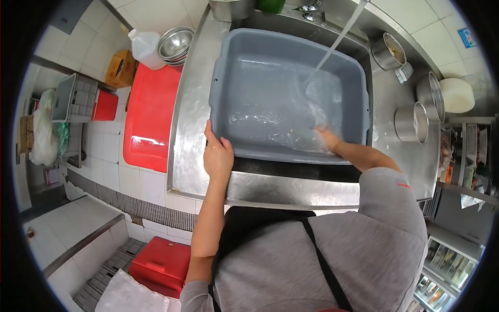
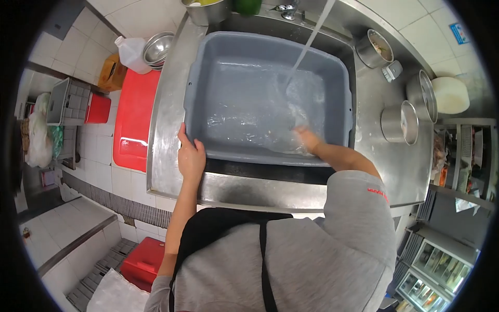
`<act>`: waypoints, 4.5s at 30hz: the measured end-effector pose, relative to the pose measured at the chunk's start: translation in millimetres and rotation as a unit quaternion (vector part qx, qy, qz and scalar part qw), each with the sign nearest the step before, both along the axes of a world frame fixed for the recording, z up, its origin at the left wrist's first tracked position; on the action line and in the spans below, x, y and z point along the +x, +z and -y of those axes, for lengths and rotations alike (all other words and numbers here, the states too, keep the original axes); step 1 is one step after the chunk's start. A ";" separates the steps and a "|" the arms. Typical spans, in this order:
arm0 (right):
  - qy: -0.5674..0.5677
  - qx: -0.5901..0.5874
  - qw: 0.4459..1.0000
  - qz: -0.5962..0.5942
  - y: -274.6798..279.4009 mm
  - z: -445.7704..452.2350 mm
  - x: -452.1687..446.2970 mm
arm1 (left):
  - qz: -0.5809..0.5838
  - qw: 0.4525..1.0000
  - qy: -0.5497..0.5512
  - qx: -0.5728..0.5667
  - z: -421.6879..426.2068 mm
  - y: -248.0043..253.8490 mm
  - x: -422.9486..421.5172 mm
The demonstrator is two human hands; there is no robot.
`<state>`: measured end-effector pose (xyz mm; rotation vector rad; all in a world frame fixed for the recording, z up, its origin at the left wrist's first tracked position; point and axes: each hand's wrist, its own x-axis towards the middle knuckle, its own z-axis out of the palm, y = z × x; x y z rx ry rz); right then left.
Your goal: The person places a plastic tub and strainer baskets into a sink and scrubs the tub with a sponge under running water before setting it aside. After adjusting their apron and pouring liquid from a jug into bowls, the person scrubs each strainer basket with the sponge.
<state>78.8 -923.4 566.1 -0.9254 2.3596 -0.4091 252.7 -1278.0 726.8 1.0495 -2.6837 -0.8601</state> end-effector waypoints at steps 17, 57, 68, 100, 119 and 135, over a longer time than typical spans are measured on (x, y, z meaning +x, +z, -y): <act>-0.489 -0.467 0.732 0.083 131.9 380.6 53.7 | 0.022 1.000 0.003 0.007 0.3 2.4 1.2; -0.306 -0.323 0.855 -0.266 230.4 86.9 -191.7 | -0.493 0.825 -0.084 -0.263 55.8 164.9 -17.1; -0.296 -0.427 0.695 -0.497 280.4 90.1 -158.4 | -0.483 0.832 -0.256 -0.099 69.8 155.3 -21.2; -0.360 -0.534 0.737 -0.203 248.2 -9.0 -147.5 | -0.255 0.897 -0.268 -0.243 9.4 168.2 -20.8; 0.020 -0.317 0.665 -0.676 404.9 123.9 -43.3 | -0.215 0.857 -0.269 -0.383 -73.6 263.0 -151.4; -0.455 -0.590 0.599 -0.295 193.4 3.6 -124.5 | -0.311 0.826 -0.359 -0.303 -63.8 236.5 -91.9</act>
